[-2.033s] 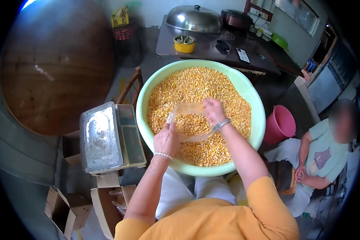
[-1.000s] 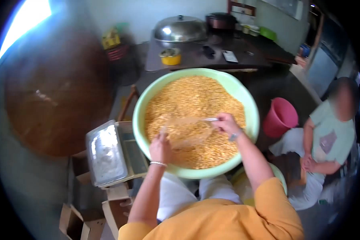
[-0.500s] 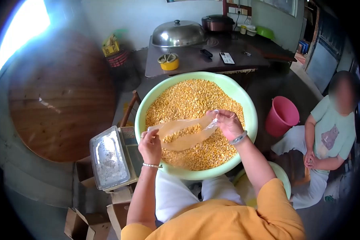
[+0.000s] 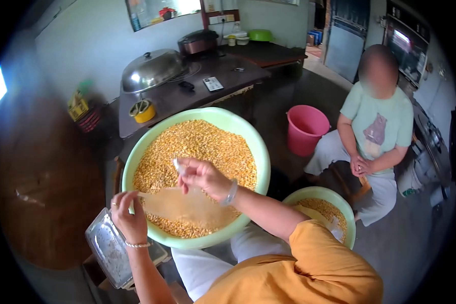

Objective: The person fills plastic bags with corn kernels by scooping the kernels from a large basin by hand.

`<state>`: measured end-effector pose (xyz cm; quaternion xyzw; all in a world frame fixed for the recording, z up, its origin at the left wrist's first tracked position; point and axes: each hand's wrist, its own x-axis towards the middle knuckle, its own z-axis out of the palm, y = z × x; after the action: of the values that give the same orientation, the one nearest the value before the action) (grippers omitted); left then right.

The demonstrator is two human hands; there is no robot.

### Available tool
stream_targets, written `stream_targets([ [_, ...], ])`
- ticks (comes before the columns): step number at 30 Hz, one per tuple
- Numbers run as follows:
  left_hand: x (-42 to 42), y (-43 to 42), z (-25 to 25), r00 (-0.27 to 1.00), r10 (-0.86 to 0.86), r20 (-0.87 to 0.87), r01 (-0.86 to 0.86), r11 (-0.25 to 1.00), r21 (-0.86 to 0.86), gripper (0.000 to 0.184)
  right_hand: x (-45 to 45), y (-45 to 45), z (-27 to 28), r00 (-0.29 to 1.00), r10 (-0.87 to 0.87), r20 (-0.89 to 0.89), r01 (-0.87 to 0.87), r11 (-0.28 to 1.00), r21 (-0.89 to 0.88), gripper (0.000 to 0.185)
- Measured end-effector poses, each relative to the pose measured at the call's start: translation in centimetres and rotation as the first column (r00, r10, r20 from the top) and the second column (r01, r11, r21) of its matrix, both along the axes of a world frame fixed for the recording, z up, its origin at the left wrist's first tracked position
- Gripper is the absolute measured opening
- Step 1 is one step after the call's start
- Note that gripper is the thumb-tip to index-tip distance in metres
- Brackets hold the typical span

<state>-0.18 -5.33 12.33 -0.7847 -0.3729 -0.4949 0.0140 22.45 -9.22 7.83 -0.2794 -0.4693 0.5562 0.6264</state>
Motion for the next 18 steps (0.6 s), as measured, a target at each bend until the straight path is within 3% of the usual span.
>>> stream_targets([
  [1,0.1,-0.2,-0.9,0.998,-0.054,-0.007,0.053,0.993,-0.110,0.017,0.0,0.1,-0.8,1.000,0.022,0.009,-0.022,0.997,-0.079,0.064],
  [4,1.9,-1.9,-1.0,0.965,-0.236,-0.114,0.224,0.969,-0.104,0.018,-0.3,-1.0,-1.8,0.960,0.083,0.268,-0.052,0.991,-0.120,0.075],
  [7,4.8,-3.9,0.7,0.924,-0.349,-0.154,0.335,0.935,-0.113,0.022,-1.7,-0.8,-1.8,0.803,0.048,0.594,-0.137,0.985,0.106,0.062],
  [8,5.5,-4.1,1.0,0.916,-0.368,-0.159,0.350,0.928,-0.130,0.023,-2.2,-0.2,-1.6,0.697,-0.066,0.714,-0.202,0.937,0.284,0.040],
  [10,6.4,-4.1,1.1,0.894,-0.420,-0.155,0.403,0.906,-0.131,0.025,-3.5,1.9,-5.2,0.697,-0.385,0.605,-0.137,0.756,0.640,0.013],
  [13,6.6,-4.2,0.8,0.896,-0.440,-0.061,0.427,0.891,-0.152,0.024,-3.3,0.6,-3.5,0.846,0.020,0.533,-0.148,0.969,0.199,0.007],
  [16,4.8,-2.3,-1.8,0.885,-0.463,0.056,0.464,0.862,-0.202,0.054,-2.9,-0.3,-1.8,0.840,0.060,0.539,-0.105,0.993,0.053,0.010],
  [17,3.8,-1.2,-4.0,0.824,-0.524,0.216,0.566,0.751,-0.341,0.073,-2.9,0.0,-2.2,0.825,0.028,0.565,-0.055,0.998,0.031,0.018],
  [18,2.5,0.3,-6.3,0.825,-0.542,0.157,0.548,0.703,-0.452,0.081,-2.6,0.3,-2.1,0.837,-0.015,0.547,-0.063,0.990,0.123,0.023],
])
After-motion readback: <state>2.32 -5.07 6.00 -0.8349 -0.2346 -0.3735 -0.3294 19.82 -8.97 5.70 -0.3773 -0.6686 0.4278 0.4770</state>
